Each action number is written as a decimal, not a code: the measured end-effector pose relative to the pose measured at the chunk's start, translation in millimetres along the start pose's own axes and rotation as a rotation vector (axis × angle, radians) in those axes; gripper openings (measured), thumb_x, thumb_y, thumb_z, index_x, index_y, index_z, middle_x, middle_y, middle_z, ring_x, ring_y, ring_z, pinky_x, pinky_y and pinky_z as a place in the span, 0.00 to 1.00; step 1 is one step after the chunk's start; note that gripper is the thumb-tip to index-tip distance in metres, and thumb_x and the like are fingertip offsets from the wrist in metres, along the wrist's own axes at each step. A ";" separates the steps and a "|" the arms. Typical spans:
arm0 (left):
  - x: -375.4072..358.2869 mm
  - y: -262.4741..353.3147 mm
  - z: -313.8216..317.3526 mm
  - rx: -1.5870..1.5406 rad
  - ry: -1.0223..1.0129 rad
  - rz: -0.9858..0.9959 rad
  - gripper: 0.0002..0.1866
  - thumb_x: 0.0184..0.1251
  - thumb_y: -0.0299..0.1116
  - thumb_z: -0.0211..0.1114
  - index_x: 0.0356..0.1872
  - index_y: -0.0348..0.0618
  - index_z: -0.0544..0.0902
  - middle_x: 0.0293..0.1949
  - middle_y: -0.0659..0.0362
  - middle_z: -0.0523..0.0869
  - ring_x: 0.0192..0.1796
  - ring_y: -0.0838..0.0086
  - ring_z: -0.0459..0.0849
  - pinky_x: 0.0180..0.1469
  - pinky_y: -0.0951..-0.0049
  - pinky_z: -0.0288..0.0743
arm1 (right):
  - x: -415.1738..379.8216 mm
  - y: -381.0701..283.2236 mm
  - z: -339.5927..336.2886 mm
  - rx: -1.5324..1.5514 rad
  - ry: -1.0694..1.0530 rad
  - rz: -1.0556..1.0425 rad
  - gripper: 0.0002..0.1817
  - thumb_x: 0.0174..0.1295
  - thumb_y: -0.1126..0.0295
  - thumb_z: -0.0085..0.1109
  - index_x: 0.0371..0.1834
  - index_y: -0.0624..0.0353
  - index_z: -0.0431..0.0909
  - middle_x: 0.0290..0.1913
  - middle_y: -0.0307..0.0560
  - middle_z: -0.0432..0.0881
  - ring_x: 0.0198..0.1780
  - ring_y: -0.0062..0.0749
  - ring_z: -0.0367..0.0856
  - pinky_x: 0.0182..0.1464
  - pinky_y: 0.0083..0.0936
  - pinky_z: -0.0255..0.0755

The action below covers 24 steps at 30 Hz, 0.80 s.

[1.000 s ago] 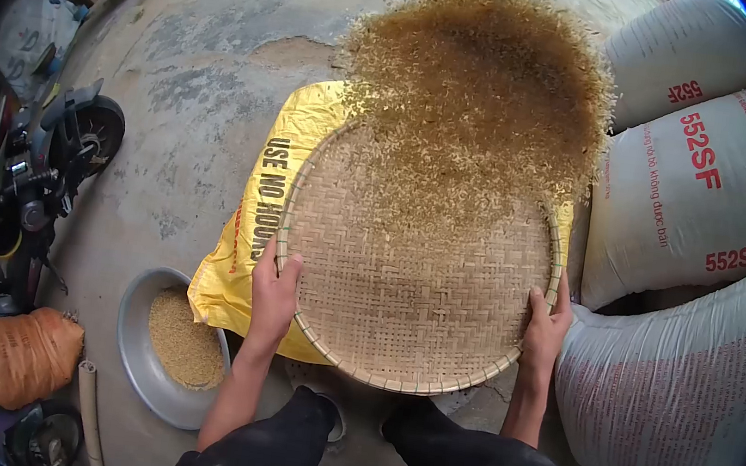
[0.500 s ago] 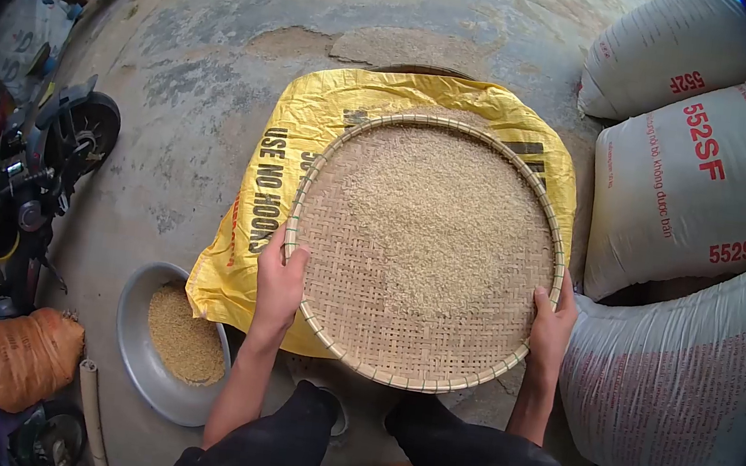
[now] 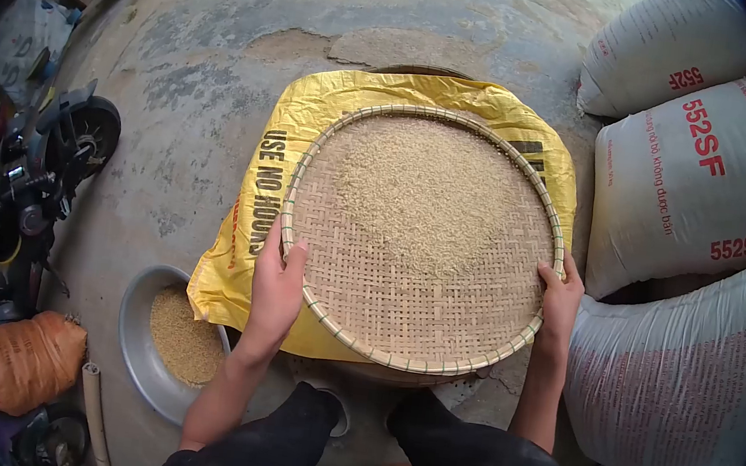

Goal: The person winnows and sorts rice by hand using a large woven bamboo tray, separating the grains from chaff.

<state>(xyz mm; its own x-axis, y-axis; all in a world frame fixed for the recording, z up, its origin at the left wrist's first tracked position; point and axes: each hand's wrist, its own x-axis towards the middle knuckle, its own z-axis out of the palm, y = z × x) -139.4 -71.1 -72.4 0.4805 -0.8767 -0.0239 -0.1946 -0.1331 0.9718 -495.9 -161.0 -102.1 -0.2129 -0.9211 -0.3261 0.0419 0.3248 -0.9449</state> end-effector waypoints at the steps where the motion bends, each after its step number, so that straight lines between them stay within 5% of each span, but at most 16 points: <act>1: 11.3 1.9 -10.4 0.004 0.006 0.006 0.22 0.75 0.24 0.50 0.67 0.28 0.69 0.54 0.51 0.83 0.54 0.72 0.84 0.57 0.73 0.78 | -6.1 -5.5 12.3 0.006 -0.006 -0.003 0.33 0.61 0.85 0.57 0.73 0.75 0.63 0.61 0.55 0.78 0.56 0.30 0.80 0.60 0.24 0.72; 3: 29.8 12.5 -42.6 -0.315 -0.148 -0.316 0.24 0.74 0.22 0.51 0.70 0.27 0.66 0.59 0.49 0.81 0.59 0.69 0.81 0.64 0.71 0.72 | -43.5 -16.9 35.6 0.091 -0.022 -0.184 0.32 0.62 0.85 0.56 0.73 0.75 0.64 0.60 0.55 0.79 0.54 0.29 0.81 0.56 0.23 0.75; 7: 12.9 8.3 -17.2 -0.088 -0.063 -0.093 0.26 0.70 0.18 0.51 0.69 0.26 0.67 0.59 0.48 0.81 0.61 0.68 0.80 0.66 0.71 0.70 | -6.4 -17.3 20.1 0.027 0.005 -0.018 0.34 0.62 0.86 0.54 0.75 0.73 0.61 0.62 0.56 0.78 0.53 0.30 0.82 0.57 0.24 0.75; 9: 23.8 10.1 -36.8 -0.075 -0.102 -0.206 0.29 0.68 0.17 0.51 0.72 0.27 0.63 0.63 0.47 0.78 0.64 0.67 0.77 0.68 0.70 0.68 | -28.1 -8.9 32.0 0.103 0.024 -0.079 0.34 0.62 0.86 0.54 0.75 0.72 0.60 0.62 0.57 0.78 0.54 0.31 0.82 0.58 0.24 0.75; 12: 20.6 2.3 -38.6 -0.020 -0.109 -0.064 0.36 0.68 0.17 0.53 0.76 0.26 0.53 0.67 0.46 0.75 0.61 0.68 0.79 0.65 0.72 0.71 | -19.7 3.7 31.3 0.076 -0.015 -0.054 0.33 0.62 0.86 0.53 0.74 0.73 0.63 0.60 0.57 0.79 0.54 0.31 0.82 0.58 0.24 0.75; 17: 33.5 3.7 -22.1 -0.121 -0.209 -0.148 0.32 0.70 0.18 0.52 0.74 0.24 0.57 0.67 0.45 0.74 0.66 0.68 0.75 0.69 0.71 0.67 | -14.1 8.0 29.3 0.044 -0.024 -0.029 0.33 0.64 0.85 0.53 0.75 0.71 0.60 0.60 0.57 0.79 0.55 0.30 0.81 0.59 0.24 0.74; 19: 17.0 18.3 -11.8 -0.255 0.040 0.047 0.29 0.69 0.17 0.50 0.73 0.27 0.62 0.64 0.48 0.76 0.63 0.69 0.77 0.67 0.70 0.68 | -22.7 -0.8 31.5 0.165 0.024 -0.191 0.32 0.67 0.84 0.53 0.76 0.70 0.60 0.61 0.56 0.78 0.54 0.29 0.81 0.58 0.24 0.74; 22: -5.2 17.2 -5.1 -0.074 0.131 0.180 0.29 0.68 0.16 0.48 0.72 0.26 0.63 0.63 0.48 0.78 0.61 0.71 0.78 0.65 0.71 0.70 | -30.1 -6.8 31.1 0.110 0.083 -0.343 0.31 0.69 0.82 0.52 0.76 0.71 0.59 0.63 0.56 0.77 0.56 0.29 0.79 0.59 0.24 0.73; 24: -1.3 -18.3 -0.7 -0.134 0.070 -0.006 0.29 0.68 0.16 0.47 0.72 0.26 0.64 0.62 0.48 0.78 0.60 0.71 0.78 0.64 0.72 0.70 | -25.6 6.5 17.1 -0.068 0.051 -0.221 0.30 0.67 0.82 0.53 0.74 0.73 0.63 0.62 0.55 0.78 0.58 0.30 0.78 0.60 0.23 0.71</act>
<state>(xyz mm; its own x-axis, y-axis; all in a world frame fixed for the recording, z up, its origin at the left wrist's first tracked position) -135.9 -67.2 -90.0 0.5407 -0.8410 -0.0181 -0.0778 -0.0714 0.9944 -473.5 -139.0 -100.3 -0.2585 -0.9600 -0.1080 -0.0763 0.1317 -0.9883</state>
